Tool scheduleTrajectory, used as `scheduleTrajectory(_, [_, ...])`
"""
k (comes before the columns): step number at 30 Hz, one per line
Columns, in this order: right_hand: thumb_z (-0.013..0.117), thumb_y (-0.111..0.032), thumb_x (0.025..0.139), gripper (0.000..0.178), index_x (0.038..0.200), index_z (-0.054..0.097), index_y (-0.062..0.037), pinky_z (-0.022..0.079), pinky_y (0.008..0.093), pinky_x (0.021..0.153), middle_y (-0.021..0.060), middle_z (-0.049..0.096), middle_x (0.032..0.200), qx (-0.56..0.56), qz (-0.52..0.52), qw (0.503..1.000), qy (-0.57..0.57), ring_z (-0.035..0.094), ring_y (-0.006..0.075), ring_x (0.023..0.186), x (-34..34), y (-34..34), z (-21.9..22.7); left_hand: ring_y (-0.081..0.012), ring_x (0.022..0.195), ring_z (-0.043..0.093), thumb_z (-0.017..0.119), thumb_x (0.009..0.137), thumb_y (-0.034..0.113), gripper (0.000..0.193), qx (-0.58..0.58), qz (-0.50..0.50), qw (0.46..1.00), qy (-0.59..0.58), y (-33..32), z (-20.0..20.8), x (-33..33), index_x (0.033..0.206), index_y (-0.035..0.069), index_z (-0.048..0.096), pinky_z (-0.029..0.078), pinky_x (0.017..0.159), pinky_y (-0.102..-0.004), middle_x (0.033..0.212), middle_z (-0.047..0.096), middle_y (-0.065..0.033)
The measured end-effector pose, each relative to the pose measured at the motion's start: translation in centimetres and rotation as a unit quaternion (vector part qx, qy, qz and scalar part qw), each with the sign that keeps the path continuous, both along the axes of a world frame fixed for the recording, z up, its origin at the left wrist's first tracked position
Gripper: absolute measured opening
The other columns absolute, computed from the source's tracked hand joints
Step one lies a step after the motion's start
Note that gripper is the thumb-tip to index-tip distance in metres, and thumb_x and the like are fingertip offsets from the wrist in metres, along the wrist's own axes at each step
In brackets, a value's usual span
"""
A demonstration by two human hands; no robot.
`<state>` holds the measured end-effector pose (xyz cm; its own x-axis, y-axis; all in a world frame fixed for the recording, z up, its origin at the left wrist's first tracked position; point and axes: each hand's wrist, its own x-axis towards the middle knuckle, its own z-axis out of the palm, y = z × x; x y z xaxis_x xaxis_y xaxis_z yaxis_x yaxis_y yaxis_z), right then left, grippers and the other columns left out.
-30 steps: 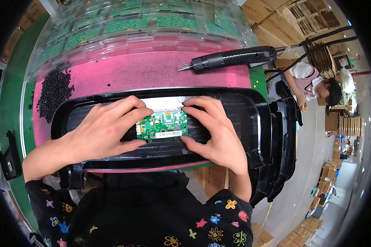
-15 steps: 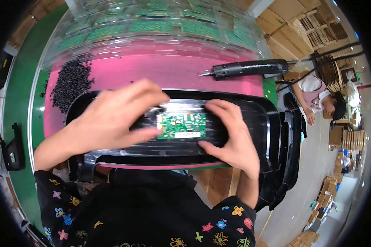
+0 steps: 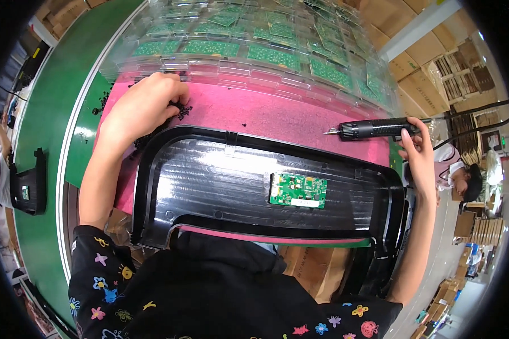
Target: Assembling circuit boards into plastic housings and securing them with screws using an electric screwdriver.
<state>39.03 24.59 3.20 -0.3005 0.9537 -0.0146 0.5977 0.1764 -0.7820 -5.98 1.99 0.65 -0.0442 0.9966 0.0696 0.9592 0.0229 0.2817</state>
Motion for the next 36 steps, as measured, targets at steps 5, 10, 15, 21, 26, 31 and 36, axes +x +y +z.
scheduleTrajectory(5, [0.075,-0.024,0.087,0.029,0.103,0.052,-0.014,0.047,0.022,0.056,-0.0013,0.056,0.087,0.045,-0.112,0.988,0.097,0.058,0.0076,0.076,-4.8,1.6,-2.4,-0.0377,0.082,0.065,0.069,0.068,-0.006,0.018,0.033,0.003,0.998,0.048,0.4,-1.0,0.3,0.085,-0.004,0.065,0.052,0.073,-0.0442,0.08,0.065,-0.02])
scheduleTrajectory(10, [0.079,-0.007,0.076,0.08,0.133,0.023,-0.0009,0.054,0.0296,0.053,0.019,0.054,0.108,0.131,-0.187,0.949,0.216,0.062,0.0196,0.075,-10.3,0.6,-2.6,-0.0369,0.078,0.065,0.065,0.068,-0.007,0.016,0.09,-0.011,0.996,0.006,-0.2,-1.4,-0.2,0.084,-0.005,0.065,0.052,0.071,-0.0421,0.079,0.066,-0.0212])
scheduleTrajectory(15, [0.063,-0.004,0.09,0.052,0.132,0.034,-0.003,0.051,0.0378,0.079,0.0128,0.059,0.109,0.095,-0.014,0.901,0.422,0.062,0.0228,0.092,-12.4,-2.4,-3.0,-0.0353,0.073,0.065,0.064,0.07,-0.006,0.015,0.089,0.0,0.994,-0.062,0.9,0.3,0.8,0.085,-0.007,0.066,0.052,0.069,-0.0382,0.076,0.065,-0.0214])
scheduleTrajectory(21, [0.062,-0.023,0.094,0.02,0.101,0.05,-0.0085,0.049,0.036,0.076,0.0026,0.054,0.08,-0.064,0.04,0.812,0.579,0.055,0.0169,0.074,-14.2,-6.4,0.7,-0.025,0.072,0.067,0.068,0.074,-0.002,0.015,0.117,-0.034,0.967,-0.223,0.8,2.1,3.8,0.088,-0.005,0.069,0.054,0.069,-0.0322,0.077,0.068,-0.0155])
scheduleTrajectory(26, [0.061,-0.027,0.096,0.018,0.099,0.052,-0.0111,0.048,0.0416,0.081,-0.0006,0.049,0.074,-0.144,0.07,0.729,0.665,0.051,0.0148,0.072,-15.8,-12.2,3.2,-0.0208,0.079,0.069,0.073,0.073,-0.002,0.016,0.198,-0.22,0.9,-0.319,1.1,3.0,8.7,0.089,-0.001,0.071,0.055,0.071,-0.0302,0.084,0.071,-0.0094])
scheduleTrajectory(31, [0.057,-0.029,0.097,0.026,0.108,0.06,-0.0063,0.039,0.0336,0.08,-0.003,0.047,0.071,-0.131,0.122,0.678,0.713,0.044,0.0109,0.067,-15.8,-14.7,3.5,-0.023,0.079,0.069,0.074,0.074,-0.004,0.018,0.261,-0.227,0.893,-0.288,0.7,2.7,10.0,0.091,0.0,0.071,0.055,0.069,-0.0307,0.086,0.07,-0.0096])
scheduleTrajectory(36, [0.055,-0.037,0.097,0.034,0.115,0.054,-0.008,0.038,0.0273,0.067,-0.006,0.044,0.067,-0.055,0.229,0.662,0.711,0.041,0.0062,0.058,-15.1,-16.2,3.6,-0.0189,0.074,0.068,0.068,0.084,-0.001,0.01,0.173,-0.17,0.897,-0.37,0.6,1.8,9.8,0.094,-0.003,0.068,0.053,0.066,-0.0291,0.082,0.068,-0.0104])
